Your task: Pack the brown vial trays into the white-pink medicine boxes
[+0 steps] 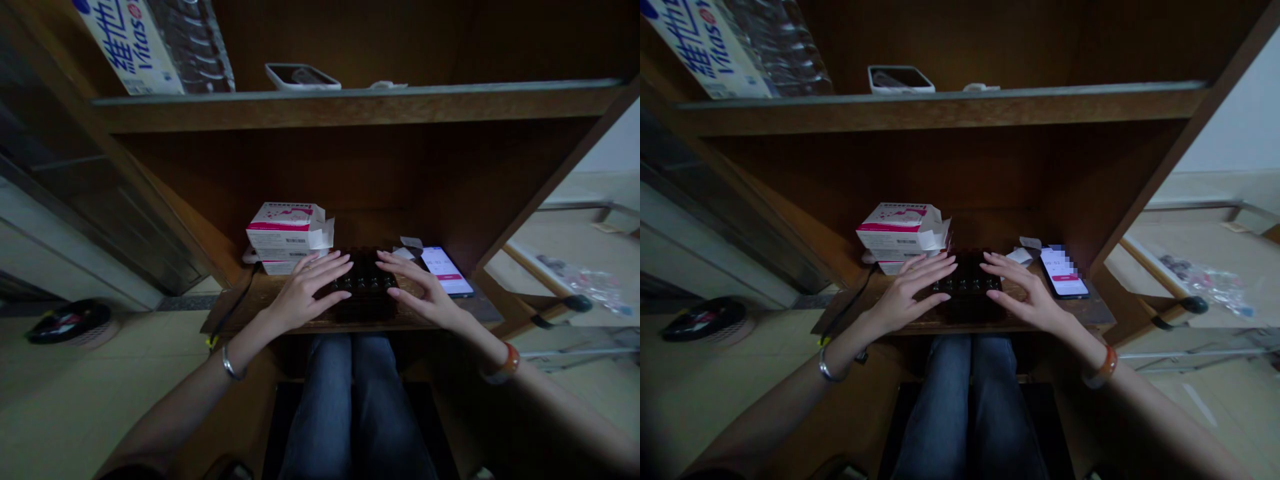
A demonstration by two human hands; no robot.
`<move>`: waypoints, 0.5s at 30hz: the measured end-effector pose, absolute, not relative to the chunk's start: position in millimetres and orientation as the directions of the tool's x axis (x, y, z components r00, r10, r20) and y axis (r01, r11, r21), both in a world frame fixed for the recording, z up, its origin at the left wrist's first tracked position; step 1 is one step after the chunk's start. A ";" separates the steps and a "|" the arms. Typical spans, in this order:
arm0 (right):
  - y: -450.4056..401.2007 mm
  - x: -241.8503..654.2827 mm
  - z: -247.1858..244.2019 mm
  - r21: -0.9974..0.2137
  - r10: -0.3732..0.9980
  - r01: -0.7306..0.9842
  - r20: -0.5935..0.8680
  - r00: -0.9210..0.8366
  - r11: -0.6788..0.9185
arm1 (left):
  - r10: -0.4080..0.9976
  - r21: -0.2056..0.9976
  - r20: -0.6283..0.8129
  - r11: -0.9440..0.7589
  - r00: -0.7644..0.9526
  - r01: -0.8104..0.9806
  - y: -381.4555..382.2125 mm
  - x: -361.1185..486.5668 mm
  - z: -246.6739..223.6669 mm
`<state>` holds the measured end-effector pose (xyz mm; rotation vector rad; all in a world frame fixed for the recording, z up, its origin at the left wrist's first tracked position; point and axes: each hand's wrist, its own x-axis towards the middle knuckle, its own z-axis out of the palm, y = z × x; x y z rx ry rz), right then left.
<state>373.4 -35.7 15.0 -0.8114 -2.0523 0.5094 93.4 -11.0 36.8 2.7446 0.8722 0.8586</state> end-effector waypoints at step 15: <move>-31.1 371.6 3.2 -0.577 0.670 0.342 0.622 -0.405 0.742 | 0.538 0.278 0.587 -0.835 0.604 0.474 -10.3 97.0 22.0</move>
